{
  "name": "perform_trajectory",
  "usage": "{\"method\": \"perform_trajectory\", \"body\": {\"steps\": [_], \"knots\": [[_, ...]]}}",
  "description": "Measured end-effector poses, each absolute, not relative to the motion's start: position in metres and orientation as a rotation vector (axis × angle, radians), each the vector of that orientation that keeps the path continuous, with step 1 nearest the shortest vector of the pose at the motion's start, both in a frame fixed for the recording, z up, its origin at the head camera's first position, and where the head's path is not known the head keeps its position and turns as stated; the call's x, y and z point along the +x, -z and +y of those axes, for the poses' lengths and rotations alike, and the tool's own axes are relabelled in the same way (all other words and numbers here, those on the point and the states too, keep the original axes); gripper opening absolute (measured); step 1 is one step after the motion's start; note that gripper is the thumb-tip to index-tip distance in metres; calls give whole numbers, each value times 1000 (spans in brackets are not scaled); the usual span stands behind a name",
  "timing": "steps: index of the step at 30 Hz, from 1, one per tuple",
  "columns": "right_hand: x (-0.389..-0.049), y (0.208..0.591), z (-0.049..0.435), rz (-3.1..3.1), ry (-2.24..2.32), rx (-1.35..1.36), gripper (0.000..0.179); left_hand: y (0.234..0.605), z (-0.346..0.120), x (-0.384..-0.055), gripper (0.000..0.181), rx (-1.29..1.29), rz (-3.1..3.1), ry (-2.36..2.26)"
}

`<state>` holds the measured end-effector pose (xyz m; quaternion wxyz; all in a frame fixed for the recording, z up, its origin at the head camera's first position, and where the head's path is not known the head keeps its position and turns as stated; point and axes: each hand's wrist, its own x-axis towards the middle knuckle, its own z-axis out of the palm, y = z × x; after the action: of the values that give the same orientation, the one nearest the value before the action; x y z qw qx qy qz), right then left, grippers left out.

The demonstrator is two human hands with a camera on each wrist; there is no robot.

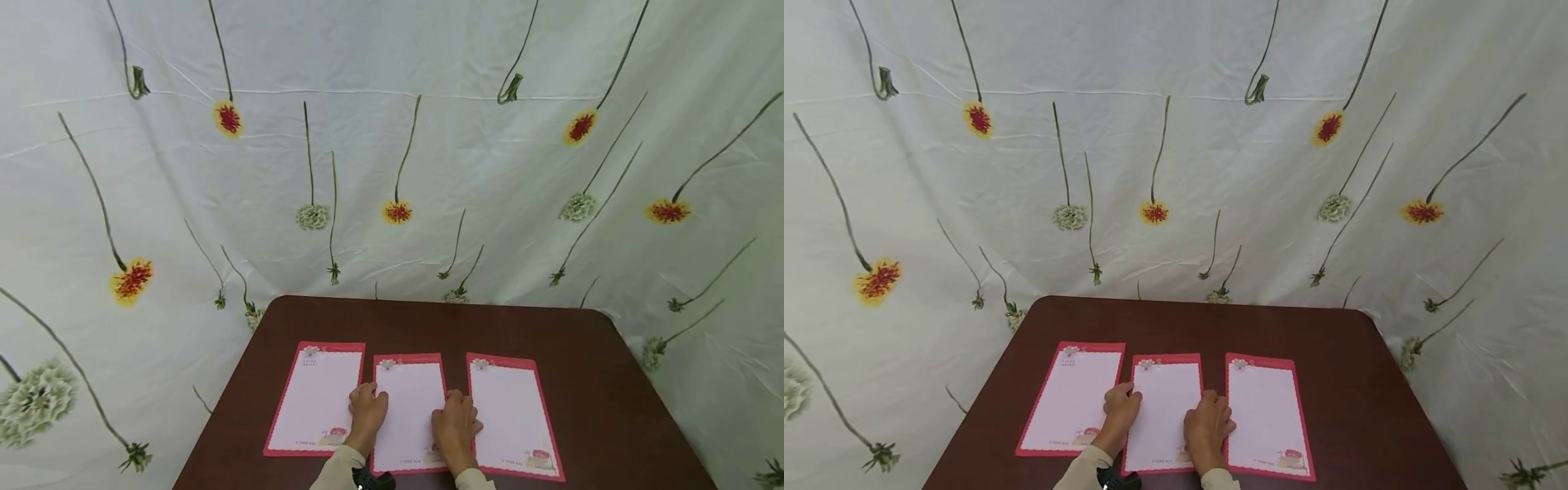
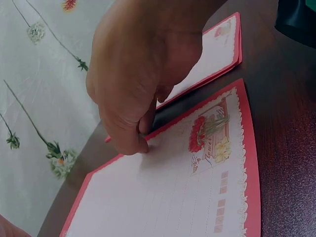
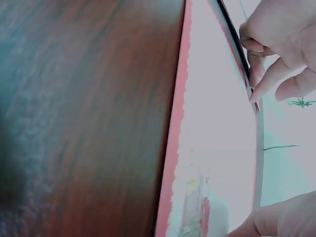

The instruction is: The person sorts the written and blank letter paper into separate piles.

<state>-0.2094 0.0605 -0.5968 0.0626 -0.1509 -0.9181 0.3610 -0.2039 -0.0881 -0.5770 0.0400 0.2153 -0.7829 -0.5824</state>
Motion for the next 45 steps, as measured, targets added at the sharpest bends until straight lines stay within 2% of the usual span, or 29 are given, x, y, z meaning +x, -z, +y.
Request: {"method": "perform_trajectory", "body": {"steps": [14,21,29,37,45], "knots": [[-210,589,66,-2698,-1210,-428,29,577,-88,-207,50,656,-2427,1793],[-212,590,74,-2698,-1379,-445,37,580,-87,-207,49,625,-2459,1699],[-207,591,87,-2582,-1459,-292,26,588,-84,-204,52,535,-2509,1526],[-207,584,105,-2587,-1523,-264,29,583,-80,-202,45,491,-2554,1506],[-206,580,116,-2561,-1518,-275,28,597,-71,-204,34,458,-2524,1528]]}}
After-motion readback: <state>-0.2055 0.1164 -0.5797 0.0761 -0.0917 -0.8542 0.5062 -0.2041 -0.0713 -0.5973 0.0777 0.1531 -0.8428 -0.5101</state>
